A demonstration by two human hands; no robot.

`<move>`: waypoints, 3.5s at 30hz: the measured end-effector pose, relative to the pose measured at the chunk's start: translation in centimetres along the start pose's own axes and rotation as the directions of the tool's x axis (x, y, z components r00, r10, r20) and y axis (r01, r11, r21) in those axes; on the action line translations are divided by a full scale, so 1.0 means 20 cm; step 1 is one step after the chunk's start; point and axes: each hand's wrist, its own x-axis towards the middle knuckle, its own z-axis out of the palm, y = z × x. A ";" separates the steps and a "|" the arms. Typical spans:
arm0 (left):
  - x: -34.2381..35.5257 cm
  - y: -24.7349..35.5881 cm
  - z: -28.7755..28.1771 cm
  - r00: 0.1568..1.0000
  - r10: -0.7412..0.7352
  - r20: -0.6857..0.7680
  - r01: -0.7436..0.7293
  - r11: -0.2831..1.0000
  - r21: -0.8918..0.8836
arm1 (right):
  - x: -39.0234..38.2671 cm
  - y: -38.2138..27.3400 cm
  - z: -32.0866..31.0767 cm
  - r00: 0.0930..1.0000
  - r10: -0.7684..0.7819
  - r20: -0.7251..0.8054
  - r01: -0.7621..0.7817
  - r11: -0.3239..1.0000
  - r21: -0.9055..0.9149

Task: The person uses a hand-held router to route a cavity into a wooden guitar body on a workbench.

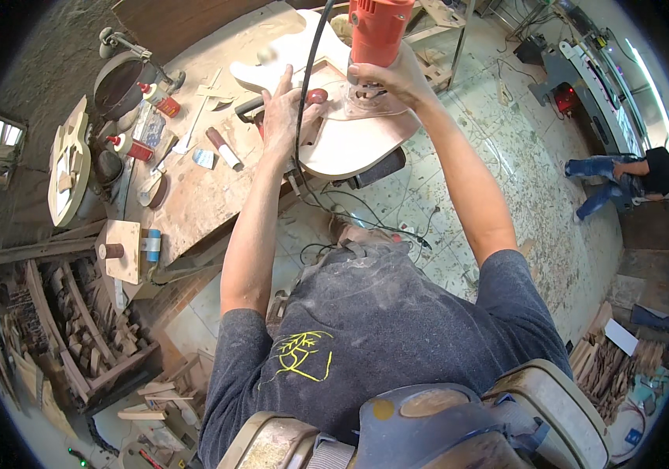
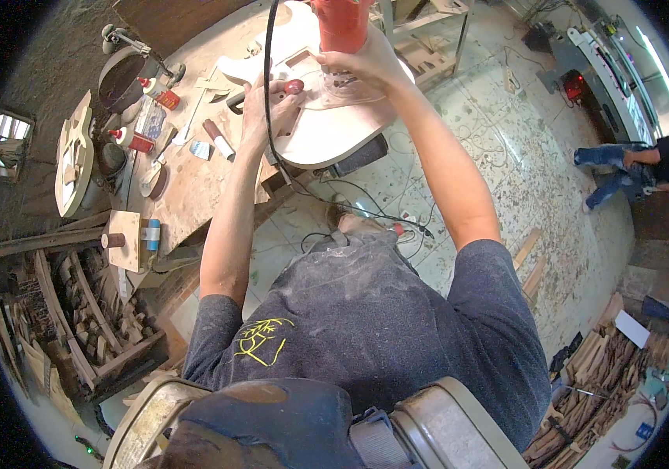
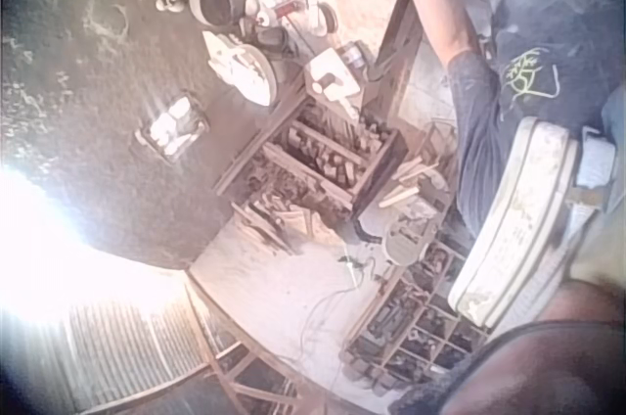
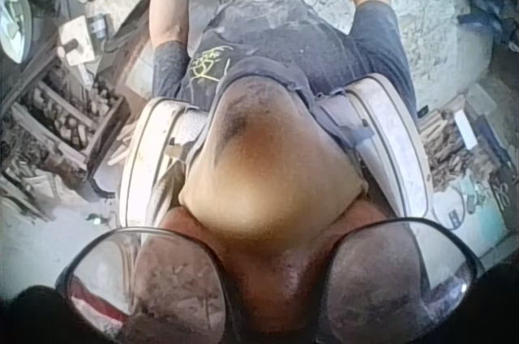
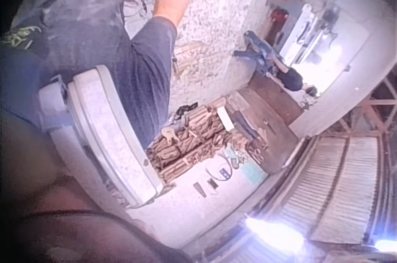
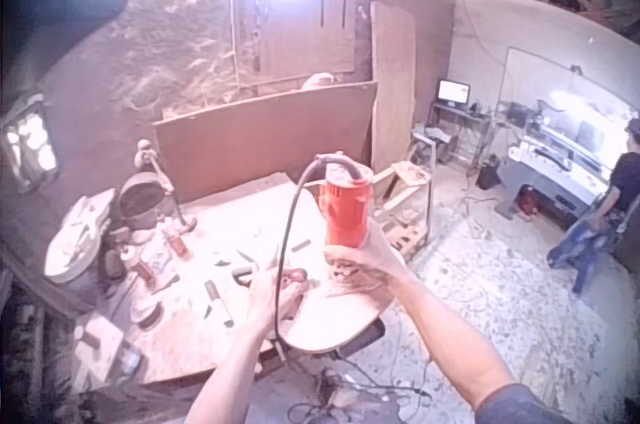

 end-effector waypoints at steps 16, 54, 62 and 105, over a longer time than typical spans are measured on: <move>0.06 -0.03 0.05 1.000 -0.004 -0.002 0.004 1.000 -0.001 | 0.02 0.04 -0.03 1.000 0.002 0.012 -0.002 1.000 0.007; 0.07 -0.07 0.07 0.999 -0.029 -0.031 0.026 0.993 -0.118 | 0.06 0.08 -0.03 0.999 0.015 0.031 -0.016 1.000 0.025; 0.06 -0.03 0.03 1.000 -0.030 0.002 0.030 0.999 -0.039 | 0.04 0.02 -0.04 0.999 0.029 0.029 -0.029 0.999 0.015; 0.08 -0.02 0.02 0.981 -0.190 -0.038 0.182 0.971 -0.156 | 0.19 0.06 0.03 0.999 -0.015 0.049 0.010 0.993 0.116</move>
